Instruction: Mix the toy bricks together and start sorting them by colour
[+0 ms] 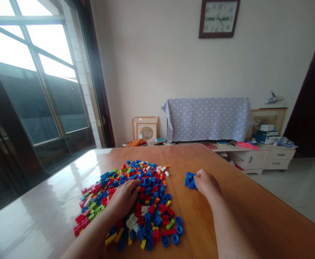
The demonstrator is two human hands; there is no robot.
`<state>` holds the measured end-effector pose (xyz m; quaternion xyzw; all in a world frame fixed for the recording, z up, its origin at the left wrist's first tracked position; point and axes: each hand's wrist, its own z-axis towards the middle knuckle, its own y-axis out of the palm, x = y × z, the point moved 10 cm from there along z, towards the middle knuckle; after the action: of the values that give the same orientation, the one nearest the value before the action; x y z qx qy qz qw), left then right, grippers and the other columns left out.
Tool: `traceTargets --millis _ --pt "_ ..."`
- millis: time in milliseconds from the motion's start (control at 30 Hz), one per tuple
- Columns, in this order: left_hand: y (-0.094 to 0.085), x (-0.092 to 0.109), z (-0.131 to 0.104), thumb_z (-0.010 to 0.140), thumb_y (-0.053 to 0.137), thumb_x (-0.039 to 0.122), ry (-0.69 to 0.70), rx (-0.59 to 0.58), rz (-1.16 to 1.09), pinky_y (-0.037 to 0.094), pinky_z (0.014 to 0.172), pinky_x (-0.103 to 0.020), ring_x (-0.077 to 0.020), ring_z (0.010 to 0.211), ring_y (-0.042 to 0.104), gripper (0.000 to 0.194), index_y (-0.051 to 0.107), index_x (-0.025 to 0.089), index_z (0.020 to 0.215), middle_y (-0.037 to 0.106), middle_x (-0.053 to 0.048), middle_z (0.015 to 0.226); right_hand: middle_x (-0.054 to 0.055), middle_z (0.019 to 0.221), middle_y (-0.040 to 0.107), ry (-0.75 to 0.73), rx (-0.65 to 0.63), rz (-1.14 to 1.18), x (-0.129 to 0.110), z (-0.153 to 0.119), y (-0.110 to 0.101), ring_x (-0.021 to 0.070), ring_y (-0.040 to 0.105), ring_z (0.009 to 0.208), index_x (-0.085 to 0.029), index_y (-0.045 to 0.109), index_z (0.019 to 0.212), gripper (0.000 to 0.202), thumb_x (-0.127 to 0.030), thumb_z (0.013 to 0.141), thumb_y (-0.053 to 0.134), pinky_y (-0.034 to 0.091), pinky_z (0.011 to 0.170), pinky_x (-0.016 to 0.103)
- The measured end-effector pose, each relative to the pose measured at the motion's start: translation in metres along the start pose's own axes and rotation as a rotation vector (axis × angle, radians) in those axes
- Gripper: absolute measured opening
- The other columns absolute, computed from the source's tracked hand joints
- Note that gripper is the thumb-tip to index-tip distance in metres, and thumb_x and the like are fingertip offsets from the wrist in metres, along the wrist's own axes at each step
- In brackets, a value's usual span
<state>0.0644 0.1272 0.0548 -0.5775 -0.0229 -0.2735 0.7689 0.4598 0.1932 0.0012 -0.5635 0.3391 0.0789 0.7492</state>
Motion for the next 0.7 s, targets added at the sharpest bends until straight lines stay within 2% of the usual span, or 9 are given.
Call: traceTargets --millis 67,133,267,400,533,600,700 --pt "-0.002 -0.001 0.0 0.089 0.048 0.018 -0.01 0.012 0.004 0.045 0.099 -0.034 -0.0235 0.117 0.061 0.041 0.061 0.025 0.128 0.066 -0.006 0.128 0.003 0.071 0.072 -0.07 0.017 0.096 -0.017 -0.007 -0.001 0.0173 0.062 0.06 -0.023 0.066 0.083 0.017 -0.036 0.08 0.055 0.034 0.052 0.026" --pt "-0.001 0.0 -0.001 0.088 0.049 0.018 -0.002 0.012 0.011 0.045 0.1 -0.035 -0.0246 0.117 0.06 0.042 0.062 0.026 0.127 0.067 -0.006 0.126 0.001 0.074 0.072 -0.201 -0.01 0.192 -0.043 -0.02 0.003 0.0169 0.063 0.065 -0.023 0.068 0.087 0.02 -0.036 0.083 0.052 0.038 0.056 0.025" --pt "0.005 0.009 -0.004 0.086 0.053 0.021 0.057 -0.033 0.019 0.043 0.104 -0.039 -0.027 0.121 0.056 0.046 0.062 0.028 0.13 0.065 -0.006 0.13 0.001 0.078 0.071 -0.474 -0.161 0.231 -0.102 -0.062 0.027 0.0174 0.063 0.073 -0.022 0.07 0.093 0.022 -0.03 0.083 0.051 0.043 0.066 0.025" --pt "0.012 0.021 -0.007 0.085 0.052 0.019 0.147 -0.099 0.001 0.038 0.111 -0.038 -0.0252 0.127 0.052 0.051 0.06 0.027 0.134 0.062 -0.003 0.136 0.003 0.102 0.07 -0.659 -0.307 0.177 -0.143 -0.107 0.049 0.0162 0.063 0.082 -0.025 0.071 0.105 0.031 -0.022 0.081 0.053 0.044 0.074 0.026" --pt "0.012 0.017 -0.007 0.09 0.051 0.026 0.116 -0.089 0.039 0.037 0.111 -0.039 -0.026 0.127 0.052 0.043 0.062 0.026 0.131 0.062 -0.005 0.136 0.003 0.118 0.066 -0.719 -0.357 0.059 -0.158 -0.13 0.059 0.0196 0.063 0.095 -0.032 0.067 0.122 0.04 -0.033 0.082 0.062 0.044 0.082 0.028" --pt "0.012 0.013 -0.007 0.092 0.05 0.03 0.082 -0.076 0.065 0.039 0.108 -0.04 -0.0268 0.125 0.052 0.04 0.062 0.026 0.13 0.063 -0.006 0.132 0.004 0.118 0.065 -0.702 -0.343 0.038 -0.157 -0.129 0.062 0.0213 0.062 0.098 -0.031 0.068 0.119 0.039 -0.039 0.081 0.066 0.044 0.084 0.029" --pt "0.011 0.009 -0.006 0.091 0.05 0.031 0.05 -0.061 0.096 0.04 0.104 -0.04 -0.0272 0.119 0.053 0.038 0.063 0.027 0.127 0.064 -0.006 0.127 0.004 0.109 0.065 -0.653 -0.327 0.052 -0.151 -0.12 0.067 0.0184 0.062 0.088 -0.026 0.07 0.106 0.029 -0.032 0.078 0.066 0.043 0.078 0.027"
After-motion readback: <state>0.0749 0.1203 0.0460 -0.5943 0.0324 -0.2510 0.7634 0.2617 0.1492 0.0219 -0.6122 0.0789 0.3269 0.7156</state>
